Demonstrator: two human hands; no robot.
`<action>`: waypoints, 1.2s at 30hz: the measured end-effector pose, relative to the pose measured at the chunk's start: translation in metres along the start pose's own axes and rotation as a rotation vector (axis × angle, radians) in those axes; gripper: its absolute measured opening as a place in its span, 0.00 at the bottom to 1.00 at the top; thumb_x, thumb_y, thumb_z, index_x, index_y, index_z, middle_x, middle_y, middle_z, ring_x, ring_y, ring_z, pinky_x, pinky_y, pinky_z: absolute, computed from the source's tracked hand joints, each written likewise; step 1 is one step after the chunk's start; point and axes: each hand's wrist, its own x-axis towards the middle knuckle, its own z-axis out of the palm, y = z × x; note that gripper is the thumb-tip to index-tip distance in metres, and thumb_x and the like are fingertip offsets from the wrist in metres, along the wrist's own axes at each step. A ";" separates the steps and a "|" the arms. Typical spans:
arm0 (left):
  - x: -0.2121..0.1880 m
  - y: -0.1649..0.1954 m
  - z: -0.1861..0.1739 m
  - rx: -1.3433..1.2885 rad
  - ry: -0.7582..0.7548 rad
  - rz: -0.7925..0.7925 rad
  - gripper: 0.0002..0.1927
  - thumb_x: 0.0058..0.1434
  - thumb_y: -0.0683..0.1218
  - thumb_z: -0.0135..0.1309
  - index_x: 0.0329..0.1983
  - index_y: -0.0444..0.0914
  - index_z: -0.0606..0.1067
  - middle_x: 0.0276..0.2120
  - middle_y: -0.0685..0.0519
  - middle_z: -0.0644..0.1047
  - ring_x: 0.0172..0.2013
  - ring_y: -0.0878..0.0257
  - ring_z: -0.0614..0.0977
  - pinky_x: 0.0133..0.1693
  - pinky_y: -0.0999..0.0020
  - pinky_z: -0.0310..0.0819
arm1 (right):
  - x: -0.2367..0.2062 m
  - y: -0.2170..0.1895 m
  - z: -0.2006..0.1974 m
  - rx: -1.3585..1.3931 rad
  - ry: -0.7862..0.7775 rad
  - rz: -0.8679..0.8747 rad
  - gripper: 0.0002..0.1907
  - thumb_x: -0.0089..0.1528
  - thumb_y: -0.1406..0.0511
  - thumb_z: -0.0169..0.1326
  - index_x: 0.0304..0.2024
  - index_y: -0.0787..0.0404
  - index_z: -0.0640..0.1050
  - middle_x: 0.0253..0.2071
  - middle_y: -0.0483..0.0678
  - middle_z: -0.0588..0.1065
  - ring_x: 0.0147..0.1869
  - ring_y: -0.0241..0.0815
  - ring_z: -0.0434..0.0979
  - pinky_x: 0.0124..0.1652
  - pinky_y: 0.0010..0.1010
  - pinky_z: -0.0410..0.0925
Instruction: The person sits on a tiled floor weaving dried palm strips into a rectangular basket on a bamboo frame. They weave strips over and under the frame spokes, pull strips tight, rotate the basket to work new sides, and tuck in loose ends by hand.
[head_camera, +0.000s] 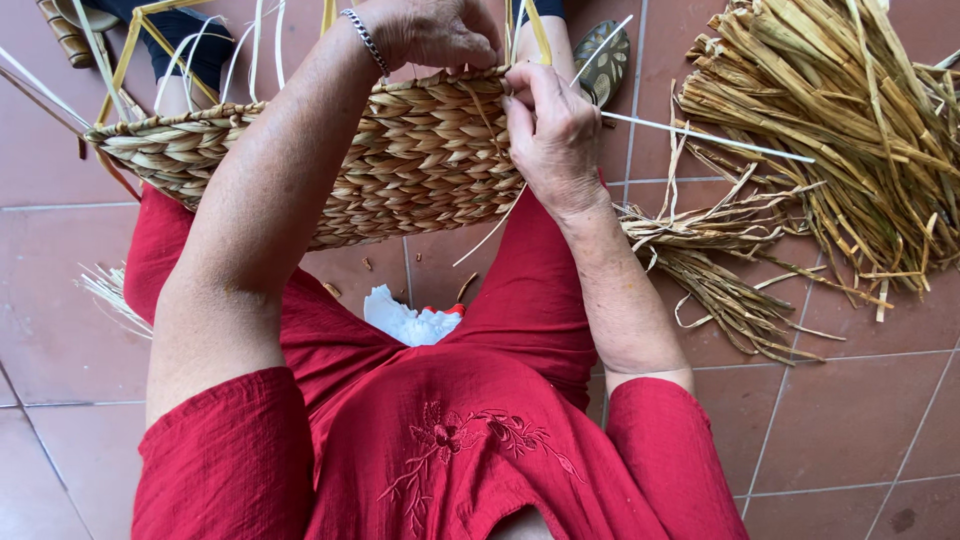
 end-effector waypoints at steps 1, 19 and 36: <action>0.002 -0.003 0.002 -0.037 0.010 0.001 0.11 0.63 0.47 0.57 0.43 0.37 0.83 0.33 0.51 0.83 0.34 0.65 0.85 0.37 0.68 0.80 | 0.001 0.001 0.002 0.016 0.005 0.007 0.12 0.62 0.76 0.61 0.45 0.62 0.74 0.35 0.49 0.79 0.37 0.44 0.83 0.39 0.36 0.74; -0.046 0.028 0.007 0.038 0.293 0.283 0.07 0.66 0.42 0.59 0.45 0.40 0.83 0.37 0.50 0.84 0.37 0.63 0.86 0.40 0.67 0.80 | -0.051 0.011 -0.081 0.693 -0.080 0.601 0.06 0.68 0.74 0.60 0.47 0.69 0.78 0.34 0.47 0.78 0.34 0.30 0.77 0.33 0.21 0.71; -0.008 0.031 0.013 -0.144 0.191 0.025 0.16 0.52 0.42 0.68 0.45 0.38 0.79 0.32 0.53 0.82 0.33 0.66 0.85 0.33 0.71 0.80 | -0.125 0.018 -0.139 1.356 0.191 0.066 0.21 0.64 0.59 0.62 0.58 0.55 0.77 0.49 0.50 0.81 0.34 0.44 0.81 0.35 0.40 0.73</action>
